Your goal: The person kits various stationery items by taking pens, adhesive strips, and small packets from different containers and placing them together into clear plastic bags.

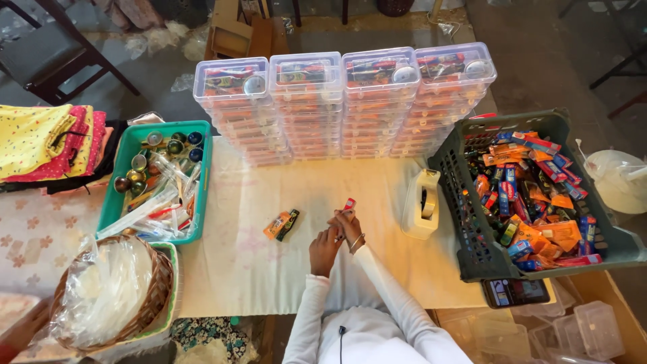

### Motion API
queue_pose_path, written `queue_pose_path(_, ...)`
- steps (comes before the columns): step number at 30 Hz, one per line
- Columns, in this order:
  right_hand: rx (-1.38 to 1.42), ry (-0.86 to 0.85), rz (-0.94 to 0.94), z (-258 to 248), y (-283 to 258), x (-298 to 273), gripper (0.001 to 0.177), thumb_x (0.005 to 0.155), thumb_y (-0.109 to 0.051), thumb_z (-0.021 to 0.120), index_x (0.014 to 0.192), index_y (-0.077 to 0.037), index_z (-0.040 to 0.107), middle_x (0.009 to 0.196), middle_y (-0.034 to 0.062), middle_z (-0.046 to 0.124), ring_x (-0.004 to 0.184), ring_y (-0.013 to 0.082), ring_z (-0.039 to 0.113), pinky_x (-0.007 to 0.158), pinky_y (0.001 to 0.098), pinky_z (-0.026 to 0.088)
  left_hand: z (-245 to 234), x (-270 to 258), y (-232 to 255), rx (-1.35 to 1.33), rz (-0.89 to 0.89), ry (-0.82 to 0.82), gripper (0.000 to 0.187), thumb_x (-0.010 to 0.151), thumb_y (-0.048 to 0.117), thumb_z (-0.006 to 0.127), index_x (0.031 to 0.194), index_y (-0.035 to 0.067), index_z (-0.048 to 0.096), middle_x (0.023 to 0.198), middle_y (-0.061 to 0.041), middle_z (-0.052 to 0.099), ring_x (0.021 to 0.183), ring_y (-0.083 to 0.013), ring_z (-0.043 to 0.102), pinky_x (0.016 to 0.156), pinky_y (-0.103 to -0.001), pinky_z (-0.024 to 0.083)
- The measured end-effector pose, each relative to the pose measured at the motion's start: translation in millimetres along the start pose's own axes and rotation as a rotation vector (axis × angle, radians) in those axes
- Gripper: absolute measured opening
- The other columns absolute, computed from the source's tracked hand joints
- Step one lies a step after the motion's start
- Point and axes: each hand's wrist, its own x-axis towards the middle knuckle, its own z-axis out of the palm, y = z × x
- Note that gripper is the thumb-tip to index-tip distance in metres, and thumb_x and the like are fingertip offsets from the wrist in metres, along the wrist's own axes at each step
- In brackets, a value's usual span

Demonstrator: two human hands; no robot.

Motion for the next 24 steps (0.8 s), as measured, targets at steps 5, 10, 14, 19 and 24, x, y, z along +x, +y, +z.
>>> queue_pose_path(5,-0.131,0.095,0.009,10.3,-35.0,3.9,0.035,0.096,-0.035,0.067,0.104,-0.001,0.062,0.081,0.0133,0.074,0.064,0.0197,0.067,0.051,0.0327,0.044,-37.2,-2.1,-3.7,-0.206,-0.021,0.041,0.037,0.08,0.025,0.083,0.107,0.011,0.061,0.088,-0.004,0.073,0.077,-0.0248,0.07,0.06,-0.039,0.053)
queue_pose_path(10,0.344,-0.238,-0.157,-3.7,-35.9,17.9,0.033,0.111,-0.033,0.065,0.108,-0.001,0.059,0.071,0.0039,0.058,0.072,0.021,0.065,0.072,0.0358,0.058,-3.9,-30.9,-16.2,-0.85,-0.486,-0.219,0.024,0.1,0.026,0.068,0.113,0.006,0.067,0.08,-0.006,0.077,0.05,-0.0104,0.057,0.047,-0.027,0.047)
queue_pose_path(14,0.24,-0.258,-0.147,30.1,-26.6,-4.6,0.037,0.106,-0.037,0.061,0.11,-0.001,0.061,0.072,0.0021,0.06,0.068,0.0195,0.065,0.063,0.0331,0.054,14.4,-42.8,-22.3,-1.175,-0.662,-0.316,0.029,0.101,0.032,0.061,0.114,0.005,0.063,0.071,-0.006,0.07,0.048,-0.0077,0.051,0.044,-0.025,0.04)
queue_pose_path(19,-0.292,-0.223,-0.153,-10.0,48.8,14.8,0.046,0.108,-0.04,0.057,0.104,0.005,0.062,0.083,0.0041,0.072,0.065,0.0132,0.059,0.055,0.0259,0.046,8.2,-35.4,-31.8,-1.408,-0.829,-0.312,0.051,0.105,0.054,0.041,0.105,0.009,0.066,0.064,0.001,0.056,0.049,-0.0076,0.048,0.046,-0.023,0.038)
queue_pose_path(24,-0.357,-0.287,-0.14,-5.9,38.3,-9.8,0.03,0.098,-0.032,0.07,0.105,-0.007,0.055,0.071,-0.0006,0.059,0.058,0.0073,0.054,0.047,0.0238,0.042,47.5,-38.9,-64.9,-1.268,-0.778,-0.279,0.055,0.107,0.055,0.044,0.094,0.006,0.063,0.07,-0.002,0.063,0.054,-0.0099,0.055,0.047,-0.025,0.039)
